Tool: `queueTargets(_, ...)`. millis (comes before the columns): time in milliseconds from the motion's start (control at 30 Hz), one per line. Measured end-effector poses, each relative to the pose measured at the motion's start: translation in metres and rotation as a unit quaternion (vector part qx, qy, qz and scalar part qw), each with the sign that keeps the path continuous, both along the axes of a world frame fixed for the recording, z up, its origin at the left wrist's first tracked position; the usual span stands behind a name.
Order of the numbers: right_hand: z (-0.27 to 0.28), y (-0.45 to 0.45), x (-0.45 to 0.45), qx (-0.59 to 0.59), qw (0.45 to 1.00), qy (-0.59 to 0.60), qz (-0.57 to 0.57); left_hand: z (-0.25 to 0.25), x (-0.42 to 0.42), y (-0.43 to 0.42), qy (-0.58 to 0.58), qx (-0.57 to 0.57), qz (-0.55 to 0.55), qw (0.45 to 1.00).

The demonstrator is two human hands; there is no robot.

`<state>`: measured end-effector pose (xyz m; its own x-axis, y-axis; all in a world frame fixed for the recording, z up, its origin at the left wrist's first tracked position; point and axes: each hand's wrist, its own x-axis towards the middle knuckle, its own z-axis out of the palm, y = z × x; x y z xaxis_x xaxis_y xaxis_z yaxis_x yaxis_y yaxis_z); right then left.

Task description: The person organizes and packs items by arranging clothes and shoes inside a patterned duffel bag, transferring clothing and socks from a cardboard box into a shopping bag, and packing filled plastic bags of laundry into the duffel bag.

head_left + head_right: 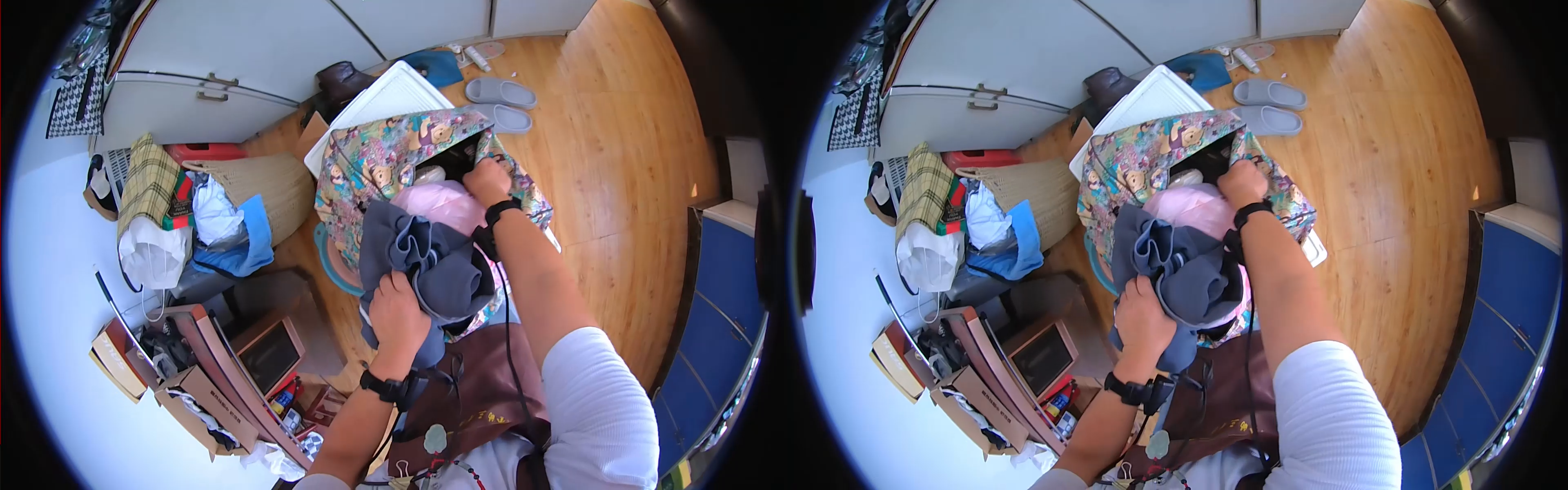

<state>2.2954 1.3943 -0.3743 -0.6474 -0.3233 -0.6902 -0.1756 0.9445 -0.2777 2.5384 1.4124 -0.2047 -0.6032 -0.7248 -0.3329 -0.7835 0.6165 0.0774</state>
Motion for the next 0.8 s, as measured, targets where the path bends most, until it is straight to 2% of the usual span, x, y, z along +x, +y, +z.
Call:
queueTargets(100,0.005,0.028,-0.004,0.0,1.0,0.028,0.001,0.0,0.004,-0.007,0.01,-0.009,0.011,1.0)
queueTargets(200,0.028,0.075,-0.023,-0.139,0.987,0.048,0.068,0.0,0.011,-0.014,0.052,0.004,0.041,0.998)
queueTargets(300,0.088,0.104,-0.061,-0.194,0.974,0.017,0.117,-0.002,0.023,-0.022,0.056,0.041,0.086,0.994)
queueTargets(367,0.131,0.111,-0.076,-0.229,0.937,0.02,0.262,-0.003,0.035,-0.026,0.066,0.047,0.1,0.992)
queueTargets(500,0.16,0.109,-0.059,-0.256,0.914,0.038,0.314,0.006,0.05,-0.038,0.088,0.093,0.147,0.981)
queueTargets(533,0.157,0.109,-0.054,-0.258,0.912,0.038,0.317,0.008,0.056,-0.041,0.099,0.119,0.157,0.975)
queueTargets(567,0.152,0.11,-0.049,-0.25,0.928,0.042,0.273,0.009,0.061,-0.043,0.13,0.167,0.189,0.959)
queueTargets(667,0.133,0.119,-0.041,-0.235,0.948,0.051,0.206,0.02,0.043,-0.028,0.136,0.159,0.156,0.965)
queueTargets(733,0.131,0.12,-0.032,-0.229,0.953,0.056,0.188,0.013,0.032,-0.013,0.152,0.108,0.13,0.974)
queueTargets(800,0.135,0.119,-0.017,-0.18,0.957,0.136,0.18,0.006,0.023,-0.001,0.141,0.019,0.092,0.986)
